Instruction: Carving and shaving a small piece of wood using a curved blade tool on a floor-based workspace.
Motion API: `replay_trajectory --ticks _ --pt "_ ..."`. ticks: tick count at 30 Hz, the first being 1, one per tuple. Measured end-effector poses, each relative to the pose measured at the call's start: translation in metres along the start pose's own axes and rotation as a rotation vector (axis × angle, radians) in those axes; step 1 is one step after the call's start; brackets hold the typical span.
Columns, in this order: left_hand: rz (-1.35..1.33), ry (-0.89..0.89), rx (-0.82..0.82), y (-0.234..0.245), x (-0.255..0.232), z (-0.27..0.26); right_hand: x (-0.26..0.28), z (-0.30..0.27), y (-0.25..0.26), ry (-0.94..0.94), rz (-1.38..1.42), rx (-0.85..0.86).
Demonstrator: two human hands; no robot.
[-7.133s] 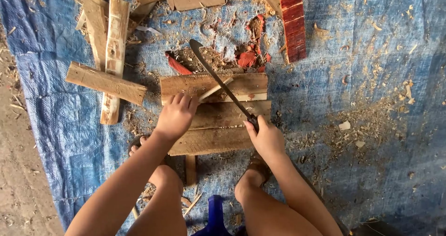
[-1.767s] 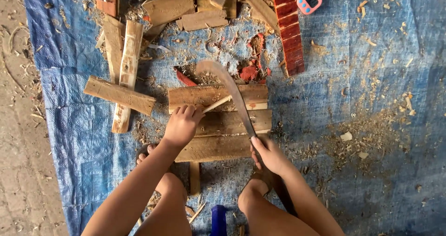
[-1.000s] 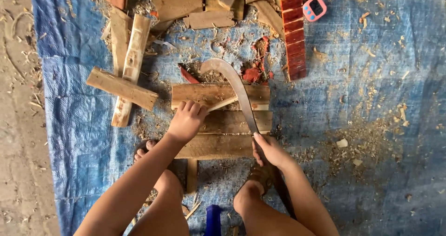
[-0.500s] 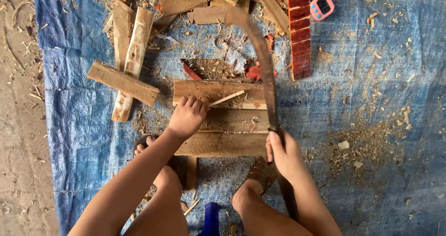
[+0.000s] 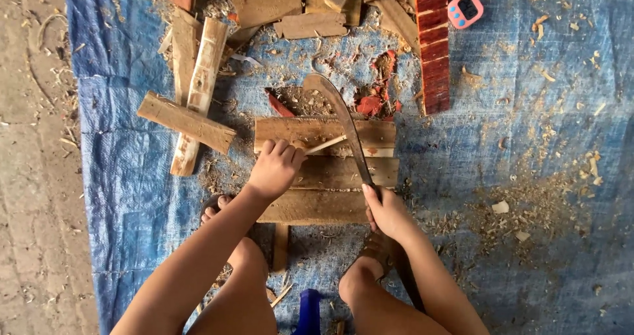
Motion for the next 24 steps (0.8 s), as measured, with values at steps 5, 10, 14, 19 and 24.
replay_trajectory --ticks 5,10,14,19,24 --pt "-0.016 -0.018 0.022 -0.002 -0.001 -0.001 0.0 -0.004 -0.008 0.133 0.533 0.145" --pt "-0.002 0.0 0.011 -0.001 -0.001 0.0 0.009 -0.009 0.002 0.138 0.447 0.046" --pt "0.019 0.015 0.01 -0.006 -0.001 -0.005 0.039 -0.039 0.024 0.214 0.047 -0.221" --pt "-0.012 0.002 0.02 0.002 -0.001 -0.002 0.039 -0.04 0.022 0.451 -0.044 -0.403" --pt "-0.049 0.003 0.021 0.006 -0.009 -0.002 0.039 -0.037 0.008 -0.057 -0.549 -0.083"
Point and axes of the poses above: each hand's wrist, its own z-axis towards the middle knuckle, its own y-axis out of the back of the hand, x = y × z, the point moved 3 cm from there along z, towards the middle knuckle, and after that the axes turned 11 degrees about y, right-handed, at the moved point
